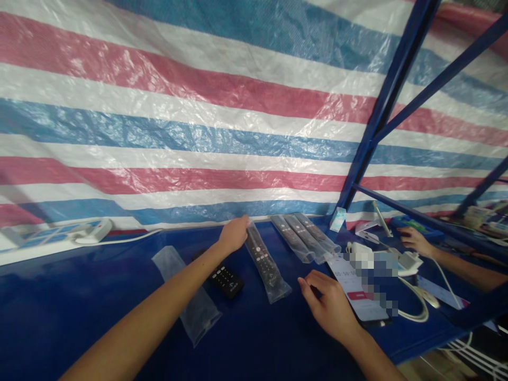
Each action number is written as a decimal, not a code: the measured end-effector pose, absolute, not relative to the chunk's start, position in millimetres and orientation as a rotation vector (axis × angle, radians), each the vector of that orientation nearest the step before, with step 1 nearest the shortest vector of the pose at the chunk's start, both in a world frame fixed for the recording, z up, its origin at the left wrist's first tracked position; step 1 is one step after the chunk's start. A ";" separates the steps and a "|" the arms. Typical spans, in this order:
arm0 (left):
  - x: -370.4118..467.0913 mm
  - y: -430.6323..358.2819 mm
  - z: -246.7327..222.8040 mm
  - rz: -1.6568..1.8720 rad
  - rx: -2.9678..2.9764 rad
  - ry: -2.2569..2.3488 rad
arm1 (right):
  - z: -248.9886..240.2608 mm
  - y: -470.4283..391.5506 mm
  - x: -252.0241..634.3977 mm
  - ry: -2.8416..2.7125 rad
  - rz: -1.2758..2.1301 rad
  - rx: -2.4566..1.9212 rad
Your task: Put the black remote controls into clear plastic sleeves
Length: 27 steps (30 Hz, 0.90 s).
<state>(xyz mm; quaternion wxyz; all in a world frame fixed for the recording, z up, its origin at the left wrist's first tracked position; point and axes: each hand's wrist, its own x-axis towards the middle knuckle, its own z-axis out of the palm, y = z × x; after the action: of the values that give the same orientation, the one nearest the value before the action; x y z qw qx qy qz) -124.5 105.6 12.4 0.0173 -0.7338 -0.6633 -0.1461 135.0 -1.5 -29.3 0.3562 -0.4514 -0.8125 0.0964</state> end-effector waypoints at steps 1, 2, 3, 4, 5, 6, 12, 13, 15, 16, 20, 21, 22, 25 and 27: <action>-122.8 101.8 18.3 -0.480 -2.259 -2.043 | -30.5 -1.8 136.2 -2.100 0.248 -1.166; -121.1 98.0 24.8 -0.506 -2.241 -2.022 | -31.6 -2.2 137.4 -2.104 0.245 -1.167; -119.3 94.4 31.8 -0.533 -2.227 -1.999 | -32.5 -2.5 138.5 -2.110 0.240 -1.169; -117.5 90.9 39.2 -0.561 -2.219 -1.974 | -33.3 -2.8 139.6 -2.118 0.236 -1.173; -115.5 87.4 46.9 -0.588 -2.216 -1.948 | -33.8 -3.2 140.5 -2.127 0.236 -1.180; -113.4 83.8 54.8 -0.611 -2.219 -1.921 | -34.0 -3.8 141.1 -2.134 0.240 -1.192; -94.8 58.2 101.0 -0.820 -2.266 -1.731 | -28.5 -14.7 136.6 -2.194 0.266 -1.405; -91.4 53.8 107.4 -0.846 -2.264 -1.709 | -27.2 -17.4 134.5 -2.204 0.267 -1.437; -85.4 45.7 118.6 -0.874 -2.259 -1.675 | -24.8 -22.2 129.6 -2.218 0.274 -1.487; -83.1 42.2 123.3 -0.882 -2.260 -1.658 | -23.8 -23.9 127.0 -2.224 0.278 -1.508; -78.3 31.4 139.5 -0.909 -2.278 -1.559 | -20.6 -24.2 116.4 -2.244 0.289 -1.588; -78.0 29.1 143.5 -0.918 -2.281 -1.534 | -19.8 -22.8 113.8 -2.251 0.284 -1.601; -77.9 26.8 147.7 -0.928 -2.276 -1.517 | -19.1 -21.2 111.2 -2.257 0.275 -1.613; -80.4 19.8 161.4 -0.973 -2.221 -1.495 | -17.2 -16.5 103.5 -2.279 0.241 -1.631; -85.2 15.1 170.9 -1.012 -2.175 -1.483 | -16.2 -15.1 98.4 -2.293 0.214 -1.638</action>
<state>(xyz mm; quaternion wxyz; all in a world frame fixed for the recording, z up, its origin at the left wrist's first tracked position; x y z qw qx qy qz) -85.2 15.1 170.9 0.1599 -0.7612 -0.5192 -0.3542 98.4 -15.1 -16.2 0.1572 -0.5724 -0.8013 0.0747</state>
